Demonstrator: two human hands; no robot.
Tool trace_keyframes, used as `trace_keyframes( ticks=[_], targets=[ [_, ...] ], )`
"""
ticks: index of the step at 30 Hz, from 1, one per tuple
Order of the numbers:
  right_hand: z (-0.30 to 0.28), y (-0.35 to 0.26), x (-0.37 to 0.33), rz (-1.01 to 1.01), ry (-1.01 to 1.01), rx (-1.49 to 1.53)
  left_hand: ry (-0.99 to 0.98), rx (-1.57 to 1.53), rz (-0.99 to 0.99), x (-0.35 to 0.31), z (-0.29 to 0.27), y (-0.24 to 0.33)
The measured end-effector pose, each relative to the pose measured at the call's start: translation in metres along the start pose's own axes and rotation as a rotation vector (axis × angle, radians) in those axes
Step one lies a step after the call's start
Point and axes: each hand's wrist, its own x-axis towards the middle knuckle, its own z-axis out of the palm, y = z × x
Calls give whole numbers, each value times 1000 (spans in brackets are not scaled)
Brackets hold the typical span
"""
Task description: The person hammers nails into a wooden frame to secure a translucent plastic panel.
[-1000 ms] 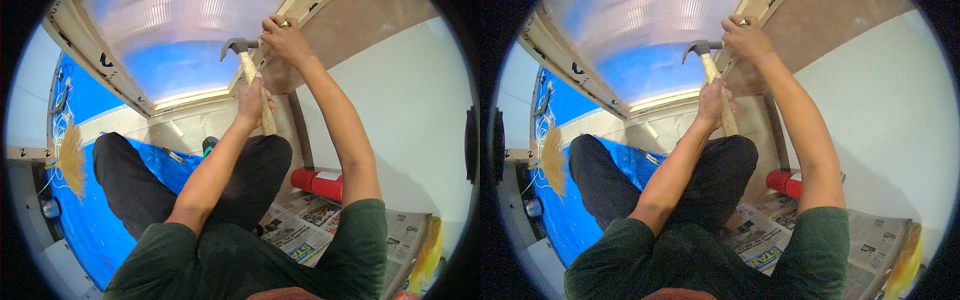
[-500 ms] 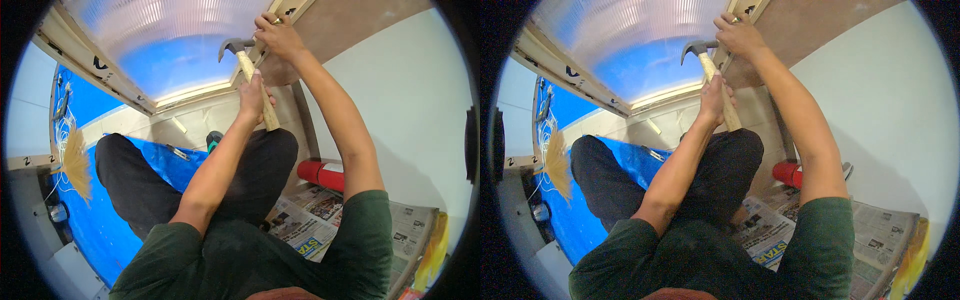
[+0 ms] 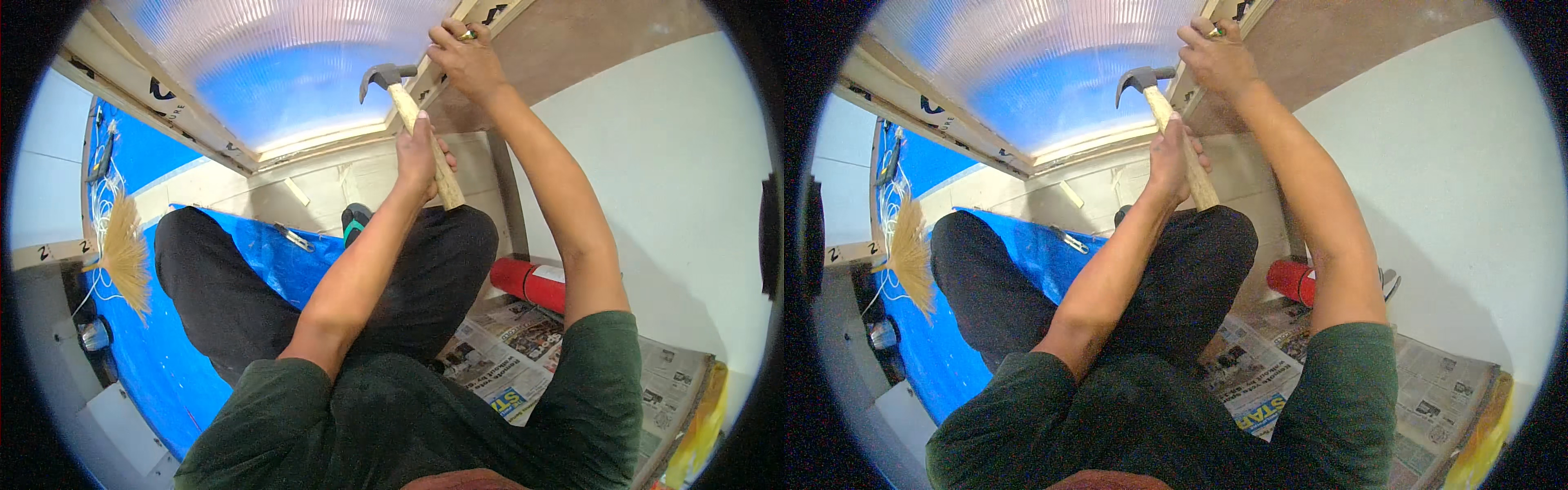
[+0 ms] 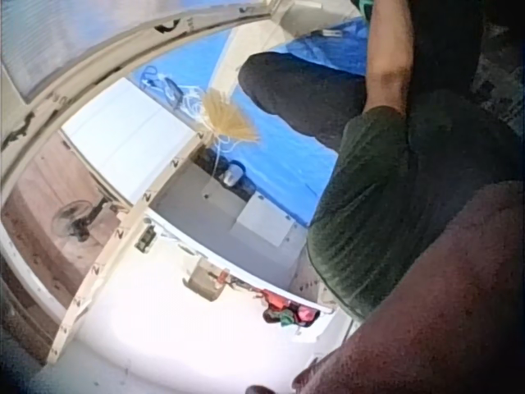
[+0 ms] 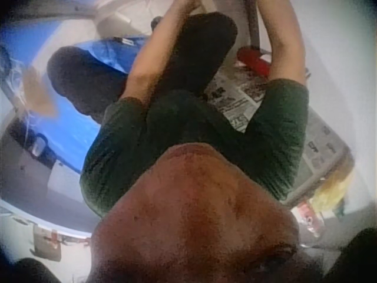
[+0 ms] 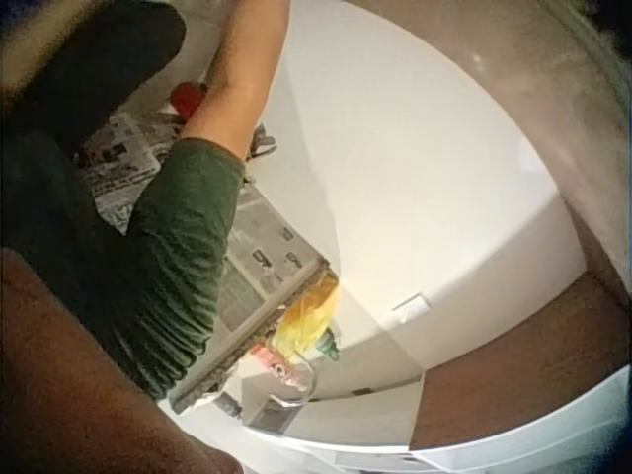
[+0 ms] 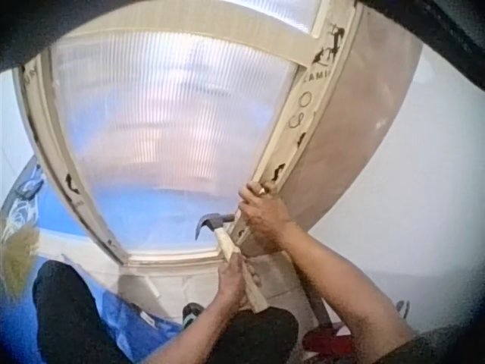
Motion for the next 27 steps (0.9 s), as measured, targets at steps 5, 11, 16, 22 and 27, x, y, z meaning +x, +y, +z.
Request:
trace_keyframes(
  ticks=[5, 11, 16, 22, 27],
  targets=[
    [-3, 1, 0, -16, -18, -4, 11, -31, -21, 4, -2, -4],
    [1, -4, -3, -34, -63, -41, 34, -58, -1, 10, -2, -10],
    [11, -14, -5, -20, -61, -2, 13, -87, -26, 11, -2, -10],
    [7, -9, -1, -54, -100, -22, -7, -24, -14, -3, 5, 3],
    [11, -4, -3, -46, -47, -22, -52, 24, 31, -1, 5, 8]
  ],
)
